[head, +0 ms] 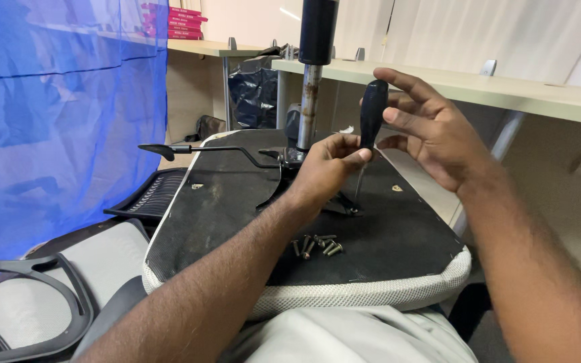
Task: The person aligns a black metal bracket on an office chair seat and uses a screwdriver to fasten screws into the bracket. The person continues to tighten the screws to secure the bracket to the chair.
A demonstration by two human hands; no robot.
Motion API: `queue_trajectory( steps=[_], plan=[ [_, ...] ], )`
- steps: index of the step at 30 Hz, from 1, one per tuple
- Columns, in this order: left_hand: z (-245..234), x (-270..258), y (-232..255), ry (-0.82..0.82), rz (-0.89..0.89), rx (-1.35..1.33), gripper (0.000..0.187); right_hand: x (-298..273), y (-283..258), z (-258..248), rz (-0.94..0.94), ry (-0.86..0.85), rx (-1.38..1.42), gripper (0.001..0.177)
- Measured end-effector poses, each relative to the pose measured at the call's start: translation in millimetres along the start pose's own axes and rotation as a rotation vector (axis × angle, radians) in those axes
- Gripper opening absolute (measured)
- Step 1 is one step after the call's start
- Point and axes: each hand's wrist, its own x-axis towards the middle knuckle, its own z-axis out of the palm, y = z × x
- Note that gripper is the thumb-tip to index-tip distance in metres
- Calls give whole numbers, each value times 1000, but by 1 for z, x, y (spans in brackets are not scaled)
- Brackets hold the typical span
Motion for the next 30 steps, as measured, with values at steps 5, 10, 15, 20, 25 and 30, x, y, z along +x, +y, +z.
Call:
queue_trajectory(
  steps=[5,10,15,20,25,30],
  plan=[
    [-4,0,3,-97,-91,46,26,7,-18,-19,60,-103,-126,56],
    [-2,1,10,-134,-119,99,31,14,-25,-26,74,-172,-211,57],
    [-2,4,6,-141,-132,109,32,14,-19,-19,53,-143,-192,53],
    [-1,10,-8,-159,-46,116,35,2,-10,-10,-15,-36,-257,50],
    [2,9,-12,-179,135,90,33,-4,-2,-1,-70,198,-524,50],
    [12,1,-1,-30,182,375,41,-4,5,2,-231,221,-619,52]
  ],
)
